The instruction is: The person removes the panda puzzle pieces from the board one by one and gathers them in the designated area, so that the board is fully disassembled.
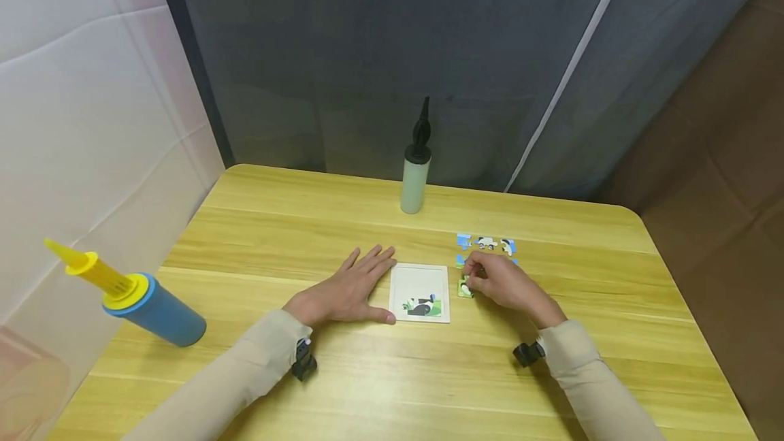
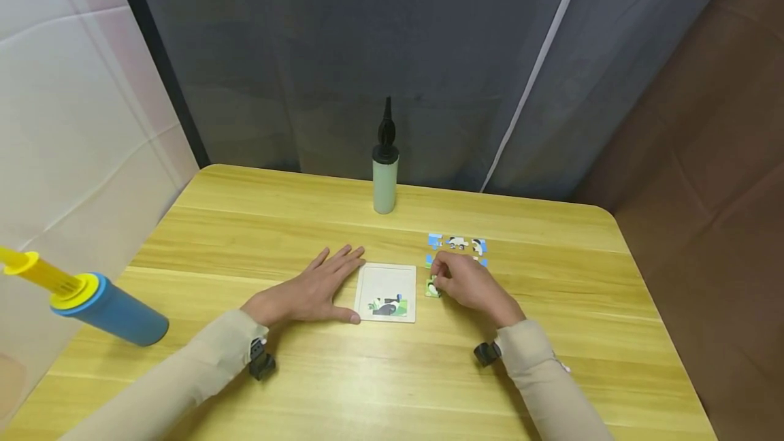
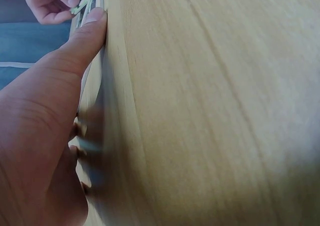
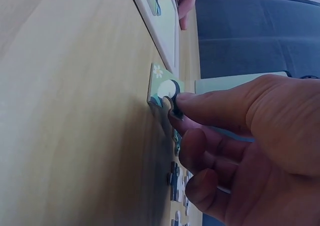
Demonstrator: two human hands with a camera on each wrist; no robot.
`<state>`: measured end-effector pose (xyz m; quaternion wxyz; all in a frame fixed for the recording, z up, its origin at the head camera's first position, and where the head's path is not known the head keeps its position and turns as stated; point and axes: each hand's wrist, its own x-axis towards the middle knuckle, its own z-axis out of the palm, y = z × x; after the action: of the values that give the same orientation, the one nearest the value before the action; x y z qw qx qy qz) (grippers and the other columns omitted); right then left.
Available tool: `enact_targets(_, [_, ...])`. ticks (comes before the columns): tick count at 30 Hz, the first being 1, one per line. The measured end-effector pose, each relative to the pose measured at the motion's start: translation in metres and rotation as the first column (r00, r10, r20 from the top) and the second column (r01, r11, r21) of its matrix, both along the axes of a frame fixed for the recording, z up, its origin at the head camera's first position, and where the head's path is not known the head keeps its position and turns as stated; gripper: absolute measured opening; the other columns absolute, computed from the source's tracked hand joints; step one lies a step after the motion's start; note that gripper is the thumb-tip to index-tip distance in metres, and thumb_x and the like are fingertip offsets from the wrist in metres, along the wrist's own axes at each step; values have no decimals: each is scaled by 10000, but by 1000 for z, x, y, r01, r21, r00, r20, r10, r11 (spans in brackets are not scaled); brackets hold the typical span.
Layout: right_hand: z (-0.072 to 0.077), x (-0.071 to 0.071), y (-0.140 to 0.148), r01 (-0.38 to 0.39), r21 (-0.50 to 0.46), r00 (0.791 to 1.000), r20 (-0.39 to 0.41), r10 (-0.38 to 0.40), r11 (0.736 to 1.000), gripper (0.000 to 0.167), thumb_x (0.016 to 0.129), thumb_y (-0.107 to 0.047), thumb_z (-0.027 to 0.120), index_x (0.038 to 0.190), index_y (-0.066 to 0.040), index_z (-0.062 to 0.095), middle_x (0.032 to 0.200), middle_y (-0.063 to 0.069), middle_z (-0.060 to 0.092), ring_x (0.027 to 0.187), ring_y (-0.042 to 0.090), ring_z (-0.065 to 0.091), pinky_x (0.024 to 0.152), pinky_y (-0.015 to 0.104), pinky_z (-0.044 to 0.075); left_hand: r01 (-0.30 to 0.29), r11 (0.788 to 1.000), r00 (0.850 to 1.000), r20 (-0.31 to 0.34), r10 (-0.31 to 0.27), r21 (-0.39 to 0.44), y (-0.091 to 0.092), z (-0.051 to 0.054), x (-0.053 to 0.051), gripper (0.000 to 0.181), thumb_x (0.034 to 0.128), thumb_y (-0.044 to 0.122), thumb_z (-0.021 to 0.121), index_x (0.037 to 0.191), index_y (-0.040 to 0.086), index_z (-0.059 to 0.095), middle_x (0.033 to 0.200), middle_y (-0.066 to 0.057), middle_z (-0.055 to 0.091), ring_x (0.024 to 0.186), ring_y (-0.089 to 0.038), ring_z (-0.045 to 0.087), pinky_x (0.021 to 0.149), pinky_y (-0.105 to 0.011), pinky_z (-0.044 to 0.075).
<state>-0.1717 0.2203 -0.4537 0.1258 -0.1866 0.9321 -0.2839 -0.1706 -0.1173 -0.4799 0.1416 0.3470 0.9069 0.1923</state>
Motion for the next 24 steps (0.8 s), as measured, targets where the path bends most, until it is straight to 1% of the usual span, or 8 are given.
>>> enact_targets(8, [0, 1, 0, 22, 18, 999, -48, -21, 1000, 45, 1014, -82, 674, 1051, -86, 699, 955, 9, 740, 817, 116, 594, 739, 276, 491, 0, 1000, 1000, -6, 0, 5, 0, 0, 1, 1135, 885, 696, 747, 1680, 36, 275, 1805, -141, 169, 1687, -390, 119, 1364, -654, 44])
enact_targets(15, [3, 1, 2, 50, 3, 998, -24, -49, 999, 38, 1020, -110, 694, 1055, -105, 709, 1010, 21, 752, 871, 132, 622, 748, 295, 502, -1, 1000, 1000, -7, 1, 6, -1, 0, 1, 1134, 884, 700, 745, 1680, 41, 276, 1805, -137, 173, 1687, -386, 124, 1365, -650, 49])
enact_targets(21, [9, 2, -2, 60, 9, 998, -33, -59, 998, 36, 1020, -131, 685, 1032, -111, 712, 993, 7, 747, 825, 128, 594, 694, 265, 479, -4, 1000, 1000, -2, 4, 4, -1, 0, 1, 1135, 883, 702, 745, 1682, 48, 274, 1806, -131, 173, 1689, -381, 121, 1367, -646, 48])
enact_targets(24, [13, 4, -7, 44, -6, 998, -51, -45, 999, 35, 1007, -126, 696, 1012, -94, 708, 972, 12, 743, 794, 124, 574, 658, 248, 464, -3, 1000, 1000, -4, 3, -2, -1, -1, 0, 1138, 882, 711, 740, 1683, 53, 271, 1808, -125, 168, 1690, -376, 117, 1368, -643, 46])
